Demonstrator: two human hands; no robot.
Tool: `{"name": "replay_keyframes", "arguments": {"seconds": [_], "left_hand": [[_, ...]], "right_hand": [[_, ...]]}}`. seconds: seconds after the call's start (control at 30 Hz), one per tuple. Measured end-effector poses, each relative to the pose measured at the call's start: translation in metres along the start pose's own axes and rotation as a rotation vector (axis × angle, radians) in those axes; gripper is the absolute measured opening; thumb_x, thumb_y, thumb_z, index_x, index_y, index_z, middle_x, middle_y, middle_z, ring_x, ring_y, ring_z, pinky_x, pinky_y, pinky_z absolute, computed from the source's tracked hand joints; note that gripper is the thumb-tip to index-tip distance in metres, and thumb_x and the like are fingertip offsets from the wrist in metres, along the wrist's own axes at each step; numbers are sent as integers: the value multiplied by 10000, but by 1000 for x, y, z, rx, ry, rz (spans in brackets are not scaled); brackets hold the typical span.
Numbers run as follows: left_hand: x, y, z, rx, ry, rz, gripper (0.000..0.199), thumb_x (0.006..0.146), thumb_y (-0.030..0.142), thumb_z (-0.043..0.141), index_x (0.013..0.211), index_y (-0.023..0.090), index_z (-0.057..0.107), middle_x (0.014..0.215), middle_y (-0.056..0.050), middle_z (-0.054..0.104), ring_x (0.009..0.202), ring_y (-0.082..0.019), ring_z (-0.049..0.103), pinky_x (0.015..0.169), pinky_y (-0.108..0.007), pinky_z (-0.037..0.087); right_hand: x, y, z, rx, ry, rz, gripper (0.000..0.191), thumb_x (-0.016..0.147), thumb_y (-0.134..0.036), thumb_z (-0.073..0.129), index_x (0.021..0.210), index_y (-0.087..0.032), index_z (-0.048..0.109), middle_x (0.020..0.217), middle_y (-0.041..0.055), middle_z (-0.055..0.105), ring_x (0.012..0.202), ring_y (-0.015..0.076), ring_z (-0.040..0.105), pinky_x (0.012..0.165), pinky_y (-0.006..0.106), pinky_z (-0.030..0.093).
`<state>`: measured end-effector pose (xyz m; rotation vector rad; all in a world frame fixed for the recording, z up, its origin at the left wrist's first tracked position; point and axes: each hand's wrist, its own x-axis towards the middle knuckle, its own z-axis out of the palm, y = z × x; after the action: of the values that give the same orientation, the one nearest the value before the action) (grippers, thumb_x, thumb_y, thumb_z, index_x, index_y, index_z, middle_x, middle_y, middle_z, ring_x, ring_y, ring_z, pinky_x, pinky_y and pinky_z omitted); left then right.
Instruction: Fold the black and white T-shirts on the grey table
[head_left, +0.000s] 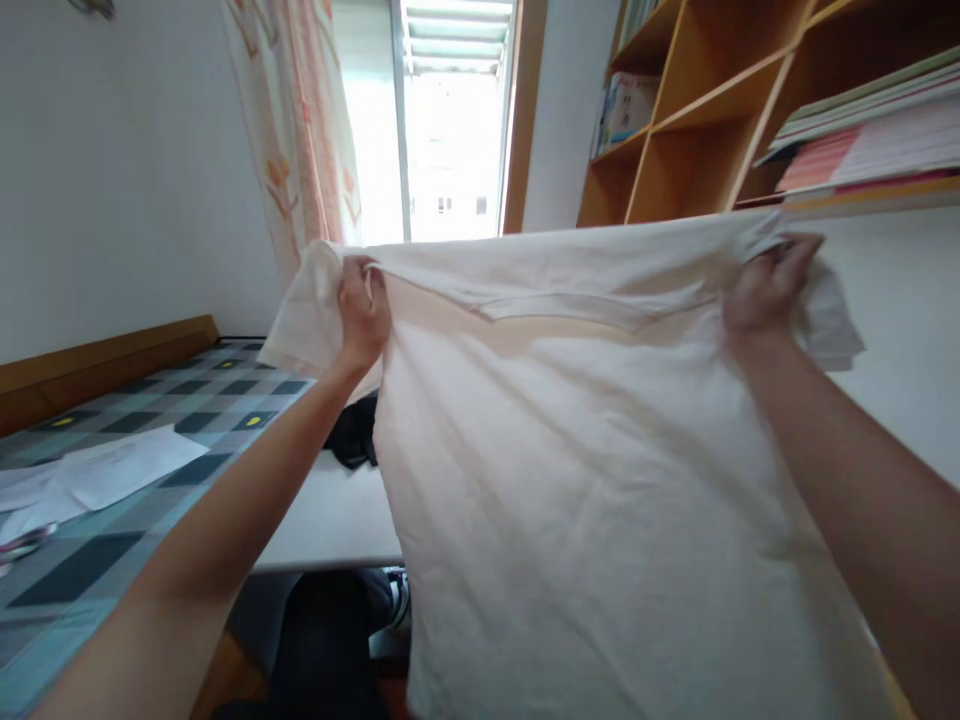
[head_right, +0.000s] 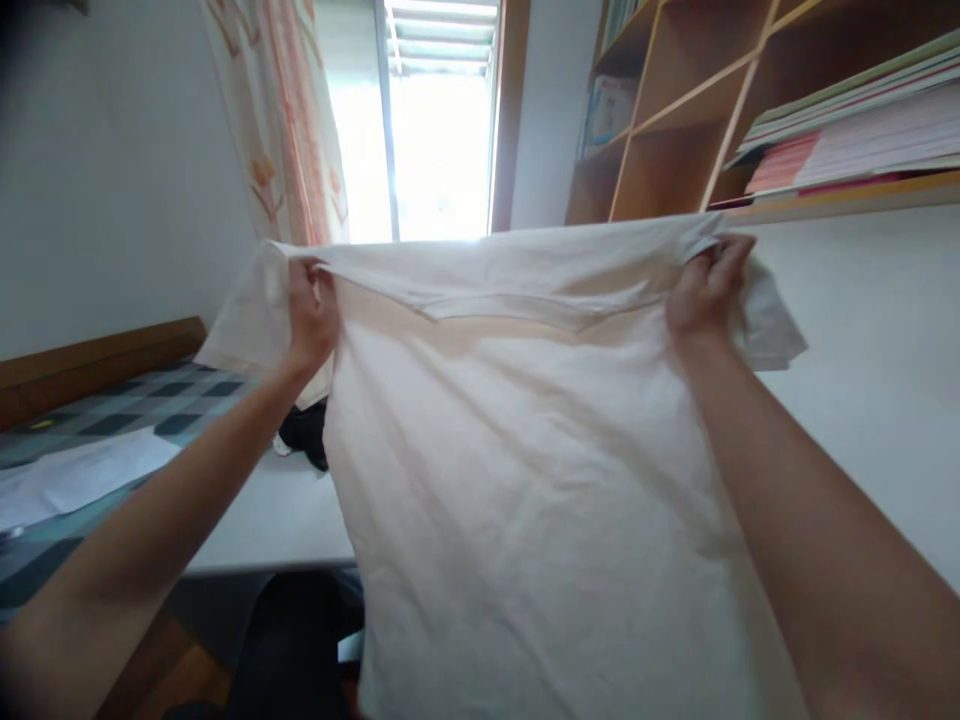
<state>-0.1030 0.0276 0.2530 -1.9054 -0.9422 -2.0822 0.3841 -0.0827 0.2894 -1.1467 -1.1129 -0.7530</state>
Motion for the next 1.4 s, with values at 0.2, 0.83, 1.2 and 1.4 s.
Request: {"name": "replay_keyframes", "arguments": {"seconds": [0.2, 0.83, 1.2, 1.4], "left_hand": [[-109, -101, 54, 414, -732, -301, 184, 959, 272, 428, 1047, 199, 572, 917, -70, 675, 924, -233, 646, 792, -318, 457], [-231, -144, 144, 9, -1269, 76, 119, 829, 255, 579, 849, 229, 692, 896, -32, 683, 858, -181, 609, 813, -283, 404], [-222, -194, 226, 577, -1111, -438, 227, 919, 380, 485, 962, 227, 647, 979, -86, 713, 914, -243, 660, 707, -276, 420], [-222, -186, 230, 587, -1122, -379, 288, 983, 397, 354, 1071, 245, 582, 991, -87, 709, 909, -259, 668, 739, -314, 435]], "right_hand": [[-129, 64, 88, -212, -331, 427, 235, 913, -205, 434, 1133, -158, 502, 970, 110, 629, 840, 174, 563, 759, 296, 417], [-243, 176, 173, 476, -1264, 1154, 241, 744, -369, 732, 813, -162, 630, 730, 63, 698, 629, 160, 659, 562, 244, 538], [-302, 184, 246, -113, -1028, 673, 533, 778, -177, 611, 1305, -178, 529, 1260, 141, 614, 1158, 244, 578, 1015, 380, 436], [-307, 143, 275, -300, -1179, 197, 403, 892, -271, 512, 1269, -163, 607, 1306, 124, 589, 1171, 272, 521, 1008, 372, 376]]}}
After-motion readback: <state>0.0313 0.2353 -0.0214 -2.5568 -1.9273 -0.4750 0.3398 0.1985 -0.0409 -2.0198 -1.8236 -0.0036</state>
